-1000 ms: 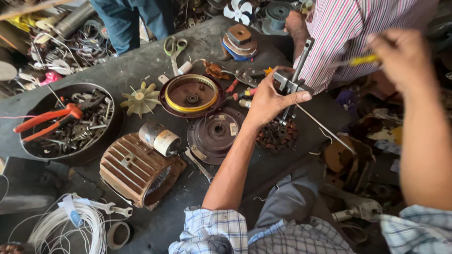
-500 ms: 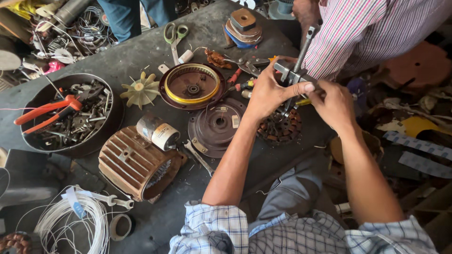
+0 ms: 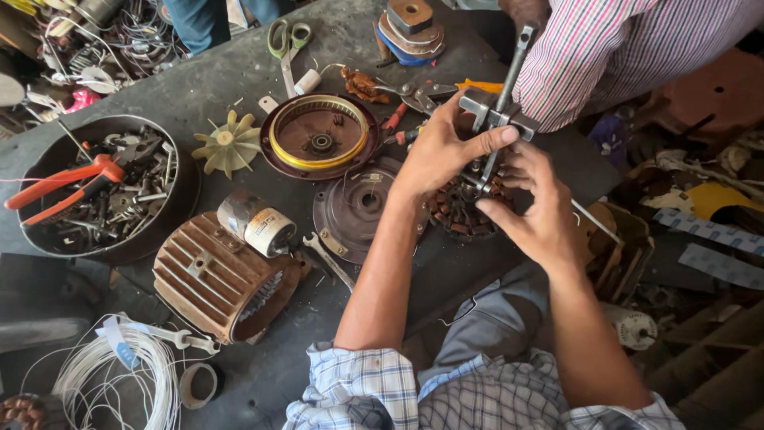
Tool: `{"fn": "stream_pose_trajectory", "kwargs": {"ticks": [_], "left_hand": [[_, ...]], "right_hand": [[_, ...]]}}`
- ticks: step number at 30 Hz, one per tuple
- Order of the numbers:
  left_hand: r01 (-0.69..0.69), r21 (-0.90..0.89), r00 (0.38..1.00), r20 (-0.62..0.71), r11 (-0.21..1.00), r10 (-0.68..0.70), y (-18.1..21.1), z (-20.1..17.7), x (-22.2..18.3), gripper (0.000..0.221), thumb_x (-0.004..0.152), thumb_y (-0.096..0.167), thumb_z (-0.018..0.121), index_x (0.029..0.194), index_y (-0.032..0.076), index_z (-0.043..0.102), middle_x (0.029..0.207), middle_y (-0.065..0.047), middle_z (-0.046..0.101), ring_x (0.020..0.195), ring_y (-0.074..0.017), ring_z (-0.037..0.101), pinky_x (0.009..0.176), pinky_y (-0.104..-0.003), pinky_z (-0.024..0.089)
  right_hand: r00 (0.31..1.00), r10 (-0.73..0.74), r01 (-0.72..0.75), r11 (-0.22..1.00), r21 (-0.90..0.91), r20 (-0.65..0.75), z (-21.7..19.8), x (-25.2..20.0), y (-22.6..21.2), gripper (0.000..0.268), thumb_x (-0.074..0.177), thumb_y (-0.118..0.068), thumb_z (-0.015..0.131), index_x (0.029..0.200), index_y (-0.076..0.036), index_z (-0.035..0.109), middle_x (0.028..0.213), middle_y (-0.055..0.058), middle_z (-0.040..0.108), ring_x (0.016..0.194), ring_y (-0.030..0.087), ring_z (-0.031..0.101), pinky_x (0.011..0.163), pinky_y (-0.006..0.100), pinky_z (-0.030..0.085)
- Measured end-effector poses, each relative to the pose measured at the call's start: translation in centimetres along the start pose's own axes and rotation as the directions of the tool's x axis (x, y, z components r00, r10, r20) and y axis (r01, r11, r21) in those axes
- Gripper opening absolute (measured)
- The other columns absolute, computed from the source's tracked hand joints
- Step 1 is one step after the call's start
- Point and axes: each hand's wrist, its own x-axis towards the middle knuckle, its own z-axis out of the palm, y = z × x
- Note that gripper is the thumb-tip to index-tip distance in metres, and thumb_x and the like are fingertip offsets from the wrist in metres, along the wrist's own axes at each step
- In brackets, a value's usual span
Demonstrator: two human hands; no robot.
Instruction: The person uses a screwdriver and a metal press tool to adjust a small cylindrical component on a workbench. They repeatedly tighten and loosen the press, reposition the component, and make fine adjustments while other motor parts and tools remain on the table.
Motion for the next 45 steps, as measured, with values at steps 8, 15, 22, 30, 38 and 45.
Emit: {"fn": "stream_pose_trajectory", "kwargs": {"ticks": [8,15,22,30,38,45], "left_hand": [[-0.011,0.013,0.993,0.118,1.000,0.010,-0.1,-1.8,0.2,0.064,0.089,0.020,0.085,0.140,-0.005,0.055,0.102,-0.009,0.078,0.090,-0.0106,0.067,0.081,-0.030,0.057],[-0.075,0.119,0.996,0.063,0.990,0.068,0.0,-1.8,0.2,0.054,0.083,0.013,0.090,0.128,-0.003,0.065,0.098,-0.004,0.077,0.087,-0.0085,0.066,0.080,-0.029,0.058],[-0.071,0.138,0.997,0.052,0.988,0.065,0.1,-1.7,0.2,0.034,0.083,0.016,0.090,0.108,0.000,0.074,0.089,0.001,0.075,0.080,-0.0059,0.061,0.075,-0.027,0.056],[-0.057,0.089,0.997,0.060,0.994,0.051,-0.4,-1.5,0.3,0.023,0.083,0.017,0.088,0.094,0.002,0.075,0.081,0.003,0.071,0.073,-0.0046,0.060,0.068,-0.028,0.054],[-0.074,0.010,0.996,0.059,0.997,0.074,-0.6,-1.6,0.4,0.022,0.085,0.016,0.087,0.096,0.002,0.075,0.083,0.004,0.072,0.075,-0.0042,0.061,0.070,-0.027,0.055],[-0.005,0.009,0.996,0.092,1.000,0.005,-0.7,-1.8,0.4,0.022,0.085,0.016,0.088,0.093,0.001,0.074,0.079,0.003,0.071,0.071,-0.0040,0.060,0.065,-0.026,0.053]], "right_hand": [[0.998,0.017,-0.022,0.995,-0.098,-0.053,0.3,1.1,-2.6,0.059,0.096,-0.014,0.077,0.146,0.002,0.050,0.132,0.018,0.064,0.118,0.027,0.069,0.094,0.037,0.060],[0.993,-0.119,0.097,0.896,-0.433,-0.024,-0.1,0.6,-3.4,0.016,0.103,-0.011,0.071,0.114,-0.001,0.066,0.113,0.016,0.068,0.108,0.034,0.067,0.093,0.043,0.055],[0.997,0.013,0.019,0.915,-0.403,0.077,-0.8,1.5,-2.1,0.017,0.102,-0.012,0.071,0.108,0.002,0.065,0.096,0.016,0.068,0.084,0.034,0.069,0.074,0.042,0.052],[0.970,-0.191,0.235,0.891,-0.388,0.149,-1.9,2.4,-1.1,0.025,0.088,-0.010,0.081,0.106,-0.002,0.065,0.107,0.013,0.072,0.100,0.032,0.071,0.087,0.041,0.056],[0.973,-0.121,0.207,0.826,-0.524,0.194,-2.4,2.4,-2.2,0.027,0.087,-0.012,0.084,0.108,-0.003,0.068,0.102,0.013,0.072,0.091,0.033,0.070,0.079,0.041,0.055],[0.958,-0.231,0.283,0.853,-0.439,0.169,-2.3,2.8,-2.1,0.025,0.090,-0.011,0.081,0.108,-0.004,0.066,0.109,0.012,0.072,0.101,0.032,0.070,0.087,0.041,0.056]]}}
